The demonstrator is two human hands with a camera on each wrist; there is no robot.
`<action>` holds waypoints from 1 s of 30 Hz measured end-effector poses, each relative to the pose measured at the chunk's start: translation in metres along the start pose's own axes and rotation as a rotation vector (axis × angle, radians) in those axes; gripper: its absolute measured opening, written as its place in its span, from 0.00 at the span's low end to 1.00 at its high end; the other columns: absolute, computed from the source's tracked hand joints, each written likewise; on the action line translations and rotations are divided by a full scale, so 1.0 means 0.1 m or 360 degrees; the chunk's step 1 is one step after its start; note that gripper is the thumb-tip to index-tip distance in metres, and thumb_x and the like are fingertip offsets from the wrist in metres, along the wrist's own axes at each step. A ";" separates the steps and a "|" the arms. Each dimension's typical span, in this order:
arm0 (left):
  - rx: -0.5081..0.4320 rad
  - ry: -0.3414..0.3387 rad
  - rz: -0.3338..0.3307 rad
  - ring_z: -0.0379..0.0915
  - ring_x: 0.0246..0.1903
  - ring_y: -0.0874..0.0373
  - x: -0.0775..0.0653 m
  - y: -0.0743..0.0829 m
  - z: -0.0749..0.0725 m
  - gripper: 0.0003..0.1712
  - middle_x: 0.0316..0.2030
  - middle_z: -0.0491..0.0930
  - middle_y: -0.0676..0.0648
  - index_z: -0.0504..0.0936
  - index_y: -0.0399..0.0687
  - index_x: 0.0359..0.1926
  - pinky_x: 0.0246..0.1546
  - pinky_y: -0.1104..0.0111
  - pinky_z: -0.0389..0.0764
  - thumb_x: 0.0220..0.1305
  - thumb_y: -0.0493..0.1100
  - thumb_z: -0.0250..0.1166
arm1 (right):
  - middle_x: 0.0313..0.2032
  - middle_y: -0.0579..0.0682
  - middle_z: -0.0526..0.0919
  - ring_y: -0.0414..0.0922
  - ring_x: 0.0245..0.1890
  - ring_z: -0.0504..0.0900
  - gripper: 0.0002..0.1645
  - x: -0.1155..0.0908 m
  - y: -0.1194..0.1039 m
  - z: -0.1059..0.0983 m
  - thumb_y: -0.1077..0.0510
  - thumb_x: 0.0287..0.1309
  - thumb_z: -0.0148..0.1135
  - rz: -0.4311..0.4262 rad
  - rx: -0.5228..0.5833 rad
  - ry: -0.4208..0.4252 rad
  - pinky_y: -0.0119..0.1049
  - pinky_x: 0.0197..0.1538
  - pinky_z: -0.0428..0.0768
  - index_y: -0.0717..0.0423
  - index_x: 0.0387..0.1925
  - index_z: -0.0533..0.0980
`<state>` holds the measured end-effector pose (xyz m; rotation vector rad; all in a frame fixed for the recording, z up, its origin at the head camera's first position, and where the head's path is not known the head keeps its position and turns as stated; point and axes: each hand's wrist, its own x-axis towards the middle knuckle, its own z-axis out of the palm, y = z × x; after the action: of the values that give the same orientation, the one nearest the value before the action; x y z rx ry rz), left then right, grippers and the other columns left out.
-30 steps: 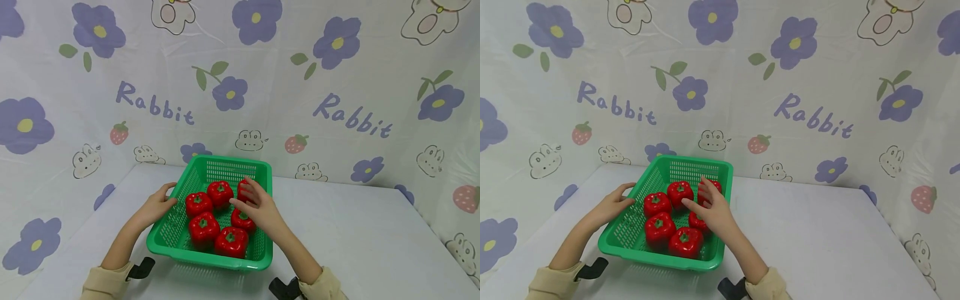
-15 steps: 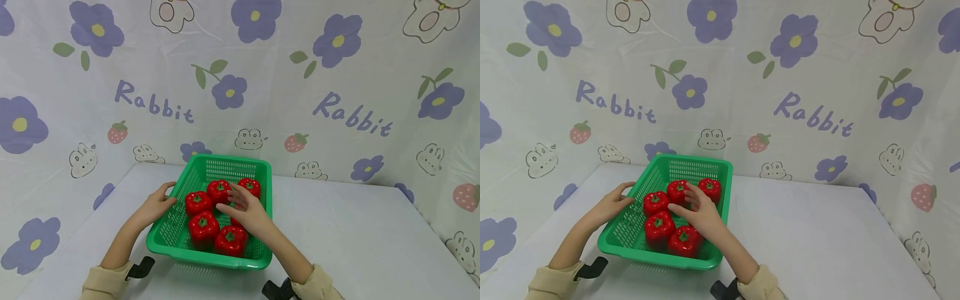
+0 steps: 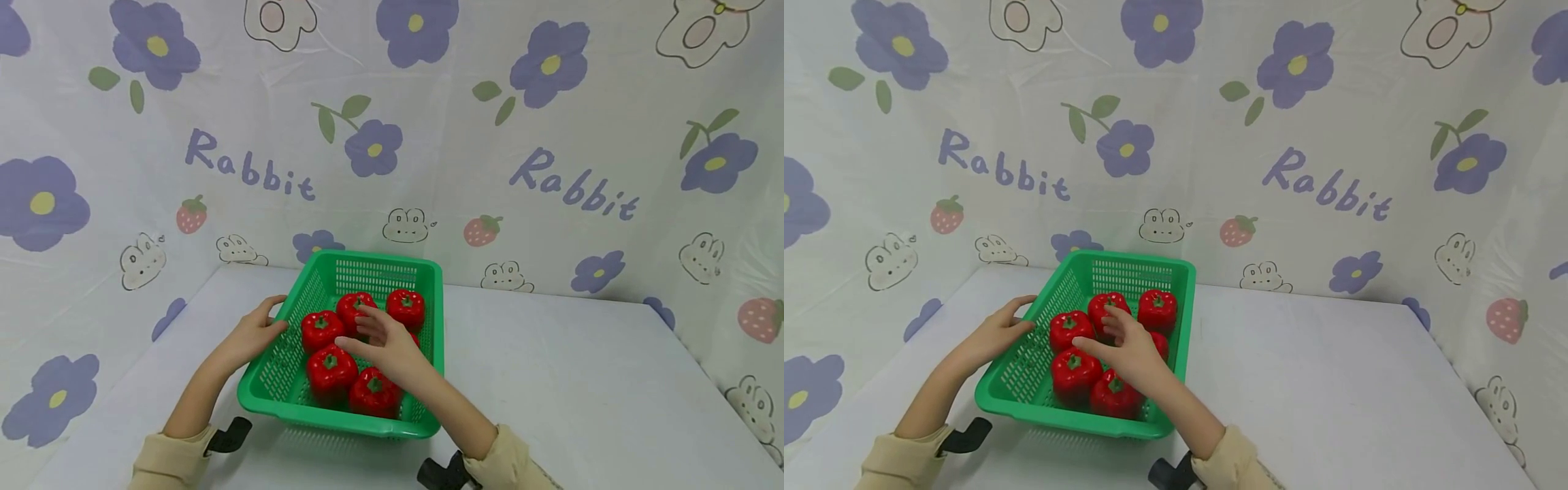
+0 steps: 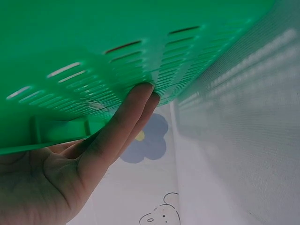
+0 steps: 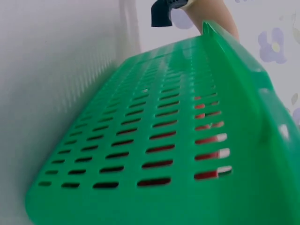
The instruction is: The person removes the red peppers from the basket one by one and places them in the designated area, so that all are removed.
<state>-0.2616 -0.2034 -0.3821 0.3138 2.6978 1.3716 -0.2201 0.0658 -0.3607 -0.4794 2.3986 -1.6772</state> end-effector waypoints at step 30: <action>0.0018 0.0022 -0.0017 0.85 0.28 0.53 -0.01 0.00 0.01 0.35 0.46 0.81 0.26 0.50 0.33 0.73 0.28 0.63 0.86 0.70 0.38 0.50 | 0.60 0.59 0.78 0.54 0.60 0.77 0.43 0.12 0.03 0.20 0.43 0.54 0.69 0.0148 -0.0252 -0.0142 0.52 0.56 0.80 0.64 0.64 0.69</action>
<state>-0.2606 -0.2025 -0.3830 0.2914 2.7150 1.3615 -0.2250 0.0450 -0.3701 -0.4481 2.4589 -1.4049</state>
